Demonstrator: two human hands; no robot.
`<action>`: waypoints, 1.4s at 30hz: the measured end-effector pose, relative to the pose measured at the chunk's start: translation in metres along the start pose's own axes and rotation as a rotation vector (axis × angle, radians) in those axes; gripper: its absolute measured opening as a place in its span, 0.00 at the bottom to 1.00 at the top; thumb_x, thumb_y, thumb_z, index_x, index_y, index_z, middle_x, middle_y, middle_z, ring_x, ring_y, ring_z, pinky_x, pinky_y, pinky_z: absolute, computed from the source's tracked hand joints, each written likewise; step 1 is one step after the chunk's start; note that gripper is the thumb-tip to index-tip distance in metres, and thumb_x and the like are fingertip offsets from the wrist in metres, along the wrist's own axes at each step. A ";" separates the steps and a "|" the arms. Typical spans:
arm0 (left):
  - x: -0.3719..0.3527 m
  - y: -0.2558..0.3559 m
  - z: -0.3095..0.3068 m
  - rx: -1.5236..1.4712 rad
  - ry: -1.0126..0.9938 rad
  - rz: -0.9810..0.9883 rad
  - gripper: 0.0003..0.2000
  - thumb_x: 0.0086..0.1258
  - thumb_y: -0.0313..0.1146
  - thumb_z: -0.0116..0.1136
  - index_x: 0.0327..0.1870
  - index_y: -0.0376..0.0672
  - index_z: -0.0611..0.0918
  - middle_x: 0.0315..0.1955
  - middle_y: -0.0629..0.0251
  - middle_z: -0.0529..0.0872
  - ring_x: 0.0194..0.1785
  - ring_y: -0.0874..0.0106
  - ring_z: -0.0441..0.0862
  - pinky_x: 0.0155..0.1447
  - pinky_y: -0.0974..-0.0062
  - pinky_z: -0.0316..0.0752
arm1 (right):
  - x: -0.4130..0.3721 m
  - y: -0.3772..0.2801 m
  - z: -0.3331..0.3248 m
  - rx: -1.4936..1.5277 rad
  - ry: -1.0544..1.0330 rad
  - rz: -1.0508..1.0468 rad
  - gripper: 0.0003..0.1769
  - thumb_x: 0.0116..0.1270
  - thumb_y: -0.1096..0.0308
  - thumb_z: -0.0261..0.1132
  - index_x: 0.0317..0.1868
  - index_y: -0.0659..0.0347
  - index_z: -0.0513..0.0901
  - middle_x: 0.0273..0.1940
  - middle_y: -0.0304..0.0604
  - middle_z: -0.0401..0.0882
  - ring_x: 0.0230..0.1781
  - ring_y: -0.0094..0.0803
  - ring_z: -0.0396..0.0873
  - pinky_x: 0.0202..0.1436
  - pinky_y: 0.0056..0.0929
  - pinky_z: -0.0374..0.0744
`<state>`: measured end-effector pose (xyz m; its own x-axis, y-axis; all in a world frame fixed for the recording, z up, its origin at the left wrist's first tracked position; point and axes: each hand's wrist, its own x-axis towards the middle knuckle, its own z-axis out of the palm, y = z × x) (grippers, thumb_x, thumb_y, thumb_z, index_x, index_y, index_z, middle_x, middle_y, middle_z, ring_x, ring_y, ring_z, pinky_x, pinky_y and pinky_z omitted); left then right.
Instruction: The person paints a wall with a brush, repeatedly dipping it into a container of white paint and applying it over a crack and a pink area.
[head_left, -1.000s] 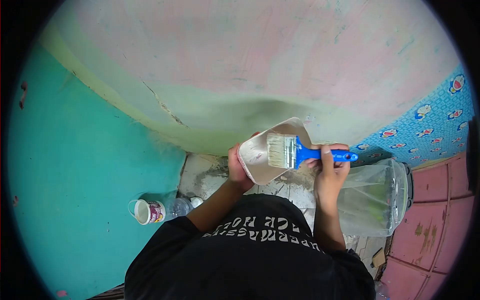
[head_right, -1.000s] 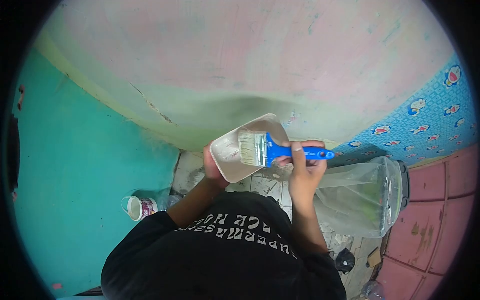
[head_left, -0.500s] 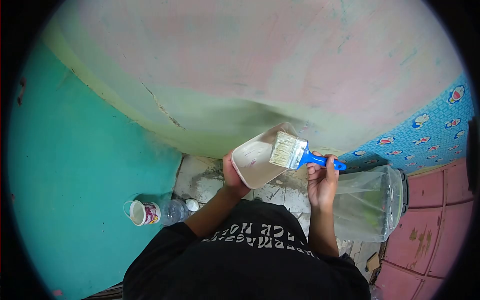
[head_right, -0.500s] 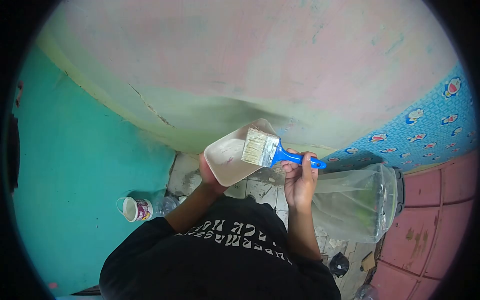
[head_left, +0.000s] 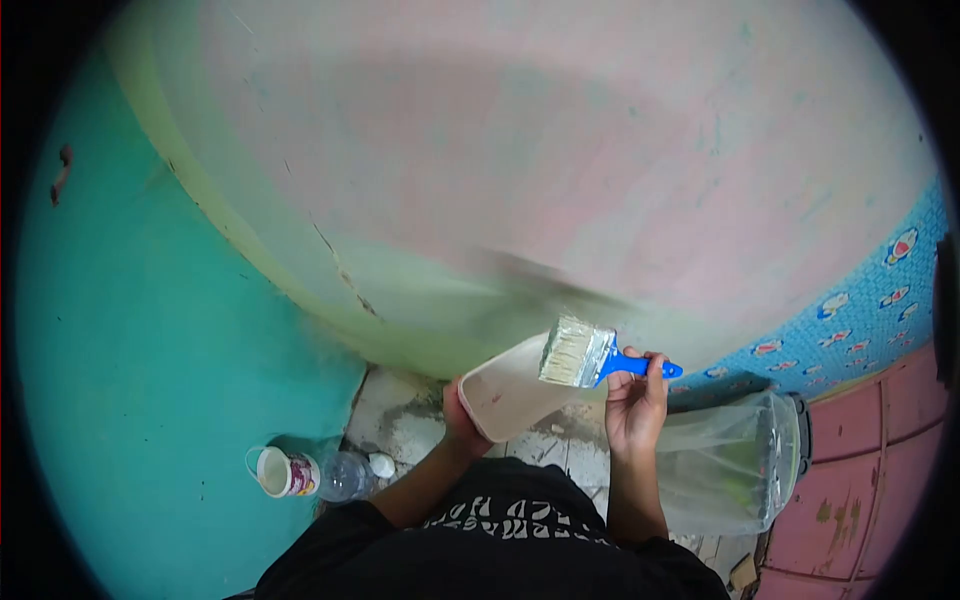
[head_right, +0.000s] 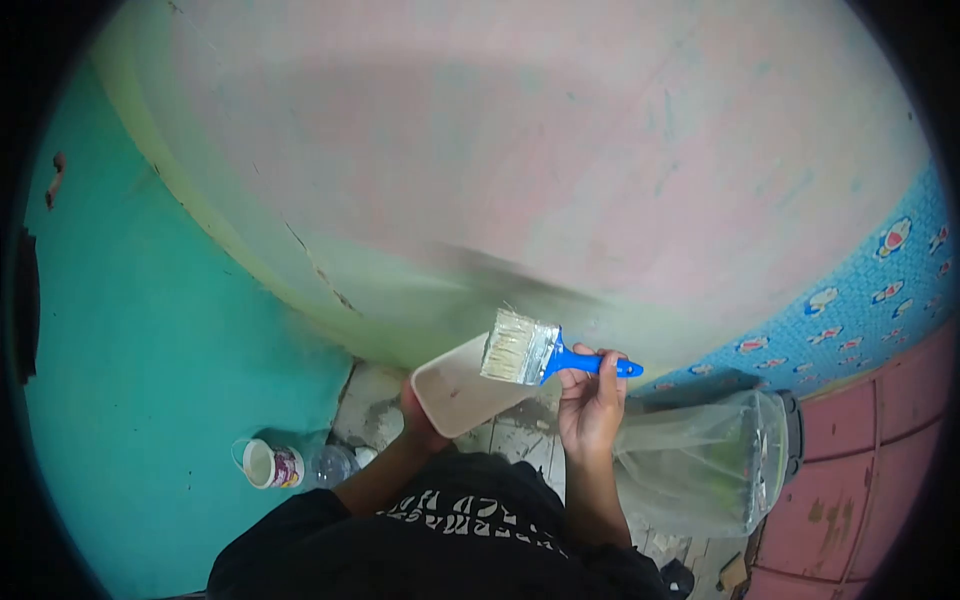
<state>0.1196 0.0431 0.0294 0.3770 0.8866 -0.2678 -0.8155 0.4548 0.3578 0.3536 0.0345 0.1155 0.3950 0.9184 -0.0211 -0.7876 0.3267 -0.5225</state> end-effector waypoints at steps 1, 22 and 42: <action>-0.001 0.005 -0.002 -0.016 -0.001 0.002 0.35 0.78 0.57 0.33 0.73 0.40 0.74 0.65 0.53 0.82 0.68 0.53 0.80 0.71 0.51 0.75 | 0.002 -0.001 0.010 -0.025 -0.015 -0.024 0.11 0.81 0.58 0.62 0.52 0.56 0.79 0.48 0.49 0.87 0.46 0.36 0.88 0.50 0.33 0.89; -0.009 0.120 0.010 -0.206 -0.113 -0.154 0.40 0.68 0.61 0.40 0.74 0.40 0.72 0.66 0.45 0.78 0.62 0.38 0.80 0.57 0.35 0.78 | 0.081 -0.191 0.484 -0.843 -0.818 -1.867 0.09 0.73 0.75 0.69 0.51 0.68 0.85 0.46 0.43 0.89 0.47 0.27 0.87 0.54 0.25 0.84; -0.018 0.147 -0.035 -0.070 -0.138 -0.076 0.37 0.72 0.64 0.44 0.71 0.44 0.77 0.60 0.53 0.85 0.55 0.50 0.87 0.49 0.46 0.86 | 0.099 -0.220 0.580 -0.915 -0.713 -1.688 0.12 0.78 0.67 0.65 0.54 0.67 0.80 0.48 0.47 0.88 0.50 0.33 0.88 0.51 0.30 0.86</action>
<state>-0.0225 0.0908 0.0551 0.4917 0.8551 -0.1646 -0.8090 0.5185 0.2769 0.2913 0.1829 0.7223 -0.0690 -0.1306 0.9890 0.5908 0.7935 0.1460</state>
